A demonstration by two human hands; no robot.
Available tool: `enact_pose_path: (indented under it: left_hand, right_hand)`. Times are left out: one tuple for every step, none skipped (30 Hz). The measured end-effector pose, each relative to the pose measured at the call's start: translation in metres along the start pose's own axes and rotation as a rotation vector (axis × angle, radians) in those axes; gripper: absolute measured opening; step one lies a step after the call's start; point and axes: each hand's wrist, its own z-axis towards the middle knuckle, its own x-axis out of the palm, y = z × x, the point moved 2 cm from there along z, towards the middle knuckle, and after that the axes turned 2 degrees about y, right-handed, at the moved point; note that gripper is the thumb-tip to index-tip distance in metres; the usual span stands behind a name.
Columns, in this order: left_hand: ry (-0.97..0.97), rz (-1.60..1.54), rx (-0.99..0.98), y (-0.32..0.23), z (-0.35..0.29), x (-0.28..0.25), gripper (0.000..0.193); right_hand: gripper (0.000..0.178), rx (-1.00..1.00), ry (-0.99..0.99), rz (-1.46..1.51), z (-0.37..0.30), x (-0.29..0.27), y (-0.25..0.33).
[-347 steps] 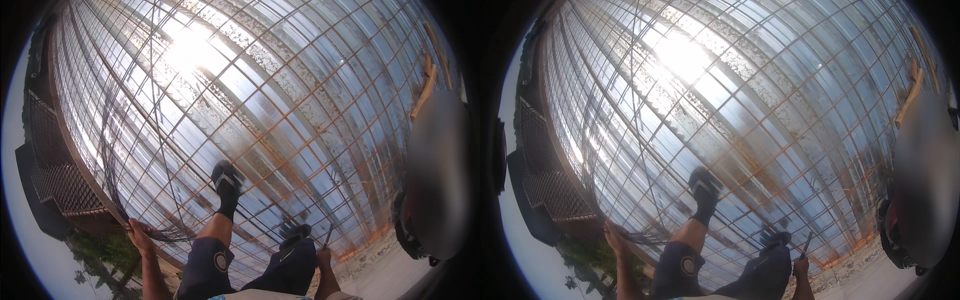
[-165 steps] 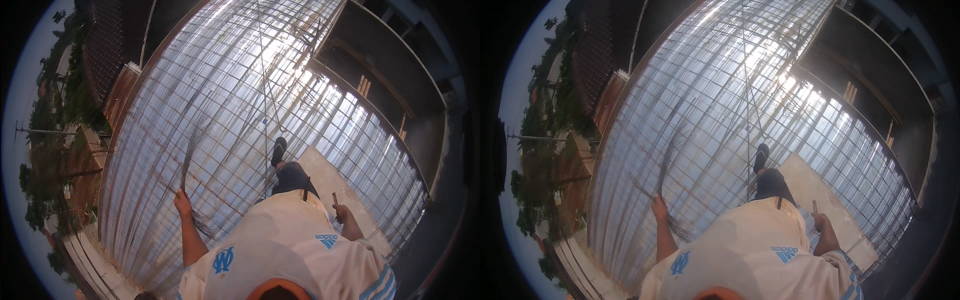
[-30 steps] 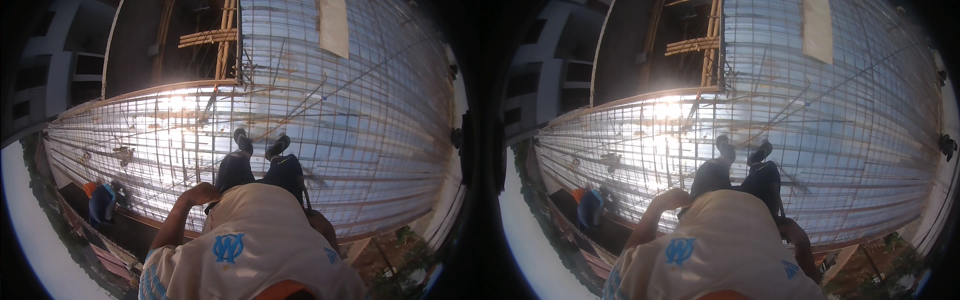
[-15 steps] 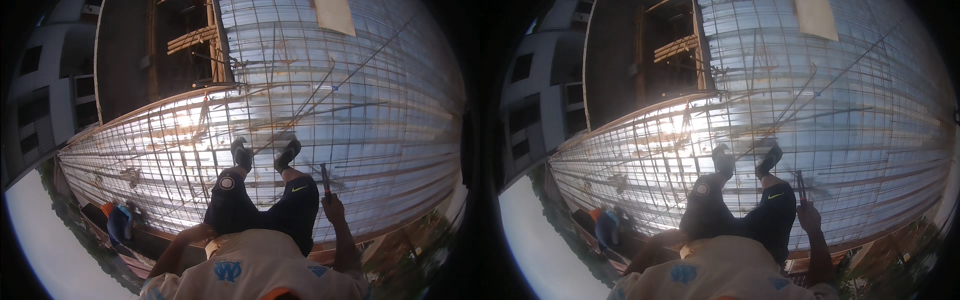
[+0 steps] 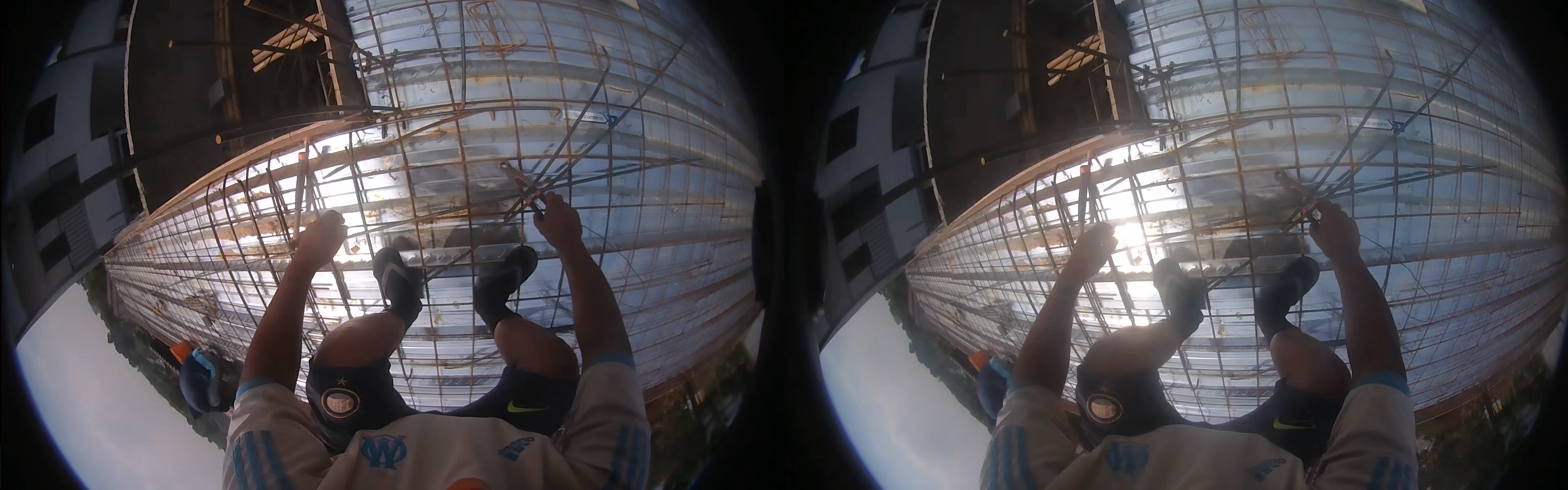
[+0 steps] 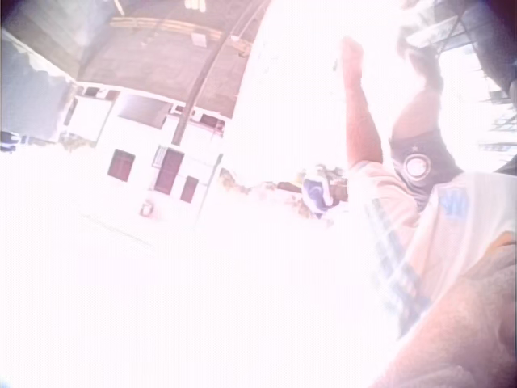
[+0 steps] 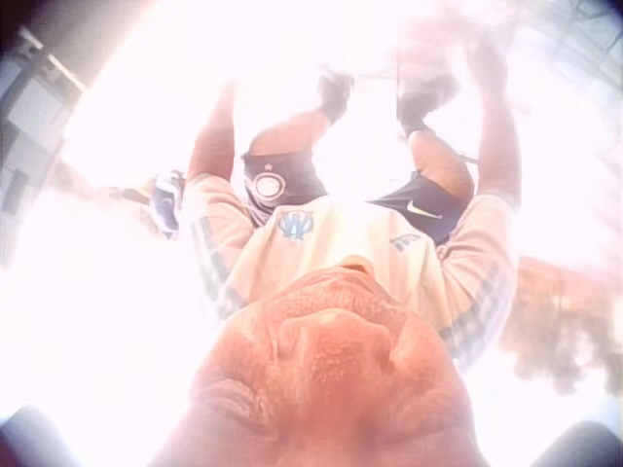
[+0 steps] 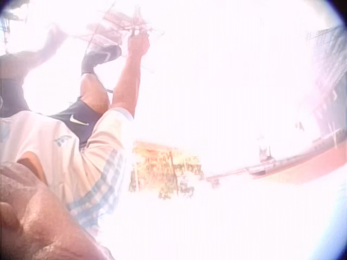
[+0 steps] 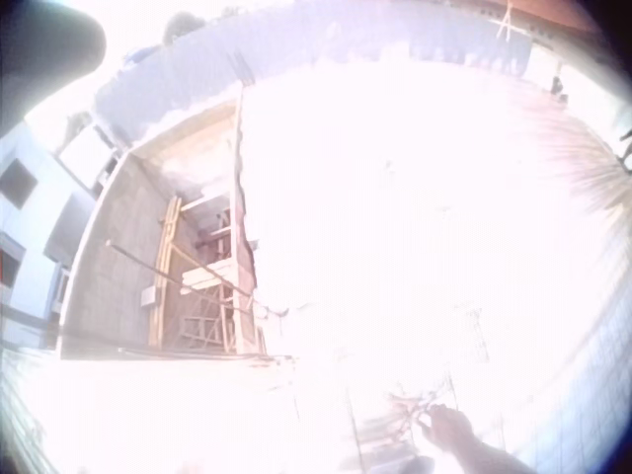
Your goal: The person climbs a metal scaffolding structure and uses pliers to twist wire ties, securing metal poles to the frame. He moves along the scaffolding, positioning and fastening multiple joints.
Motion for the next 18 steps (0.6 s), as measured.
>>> enact_pose_path:
  left_hand:
    - [-0.105, -0.323, -0.165, 0.012, 0.025, 0.012, 0.021]
    - [-0.112, -0.332, -0.192, 0.024, 0.048, 0.022, 0.029]
    - [-0.101, -0.353, -0.266, 0.025, 0.072, 0.029, 0.033]
    - [-0.177, -0.28, -0.211, 0.028, 0.093, 0.036, 0.039]
    - [-0.253, -0.206, -0.156, 0.031, 0.114, 0.042, 0.045]
    - [-0.266, -0.111, -0.132, 0.042, 0.136, 0.055, 0.049]
    - [-0.279, -0.015, -0.113, 0.058, 0.156, 0.071, 0.053]
    - [-0.29, 0.077, -0.085, 0.064, 0.173, 0.083, 0.056]
    - [-0.338, 0.062, -0.067, 0.056, 0.187, 0.089, 0.063]
    - [-0.3, 0.065, -0.058, 0.052, 0.2, 0.094, 0.055]
    - [-0.263, 0.069, -0.05, 0.049, 0.211, 0.097, 0.048]
    - [-0.237, 0.038, 0.002, 0.05, 0.22, 0.101, 0.042]
    - [-0.212, 0.01, 0.044, 0.058, 0.225, 0.107, 0.036]
    - [-0.209, -0.031, 0.06, 0.066, 0.228, 0.111, 0.031]
    - [-0.202, -0.073, 0.091, 0.066, 0.234, 0.113, 0.028]
    - [-0.209, -0.127, 0.1, 0.062, 0.233, 0.116, 0.025]
    - [-0.215, -0.182, 0.106, 0.059, 0.229, 0.118, 0.024]
    - [-0.199, -0.153, 0.14, 0.054, 0.221, 0.113, 0.027]
  right_hand:
    - [0.037, -0.021, -0.04, 0.015, 0.013, 0.008, 0.005]
    - [0.038, -0.043, -0.073, 0.03, 0.02, 0.017, 0.011]
    - [0.038, -0.056, -0.112, 0.048, 0.025, 0.027, 0.012]
    - [0.039, -0.076, -0.152, 0.066, 0.028, 0.034, 0.014]
    - [0.039, -0.095, -0.194, 0.084, 0.031, 0.04, 0.015]
    - [0.039, -0.113, -0.164, 0.048, 0.036, 0.045, 0.016]
    - [0.039, -0.135, -0.133, 0.013, 0.04, 0.049, 0.017]
    - [0.039, -0.146, -0.103, -0.027, 0.044, 0.051, 0.015]
    - [0.037, -0.152, -0.13, 0.026, 0.043, 0.048, 0.012]
    - [0.036, -0.16, -0.159, 0.079, 0.042, 0.045, 0.011]
    - [0.034, -0.17, -0.188, 0.132, 0.042, 0.042, 0.011]
    - [0.034, -0.12, -0.117, 0.084, 0.041, 0.031, 0.014]
    - [0.034, -0.078, -0.045, 0.041, 0.041, 0.02, 0.021]
    - [0.034, -0.038, 0.027, -0.001, 0.042, 0.012, 0.024]
    - [0.033, -0.008, 0.039, -0.021, 0.041, 0.014, 0.014]
    - [0.032, 0.026, 0.057, -0.037, 0.04, 0.023, 0.001]
    - [0.032, 0.056, 0.075, -0.053, 0.04, 0.03, -0.012]
    - [0.031, 0.068, 0.087, -0.044, 0.04, 0.025, -0.016]
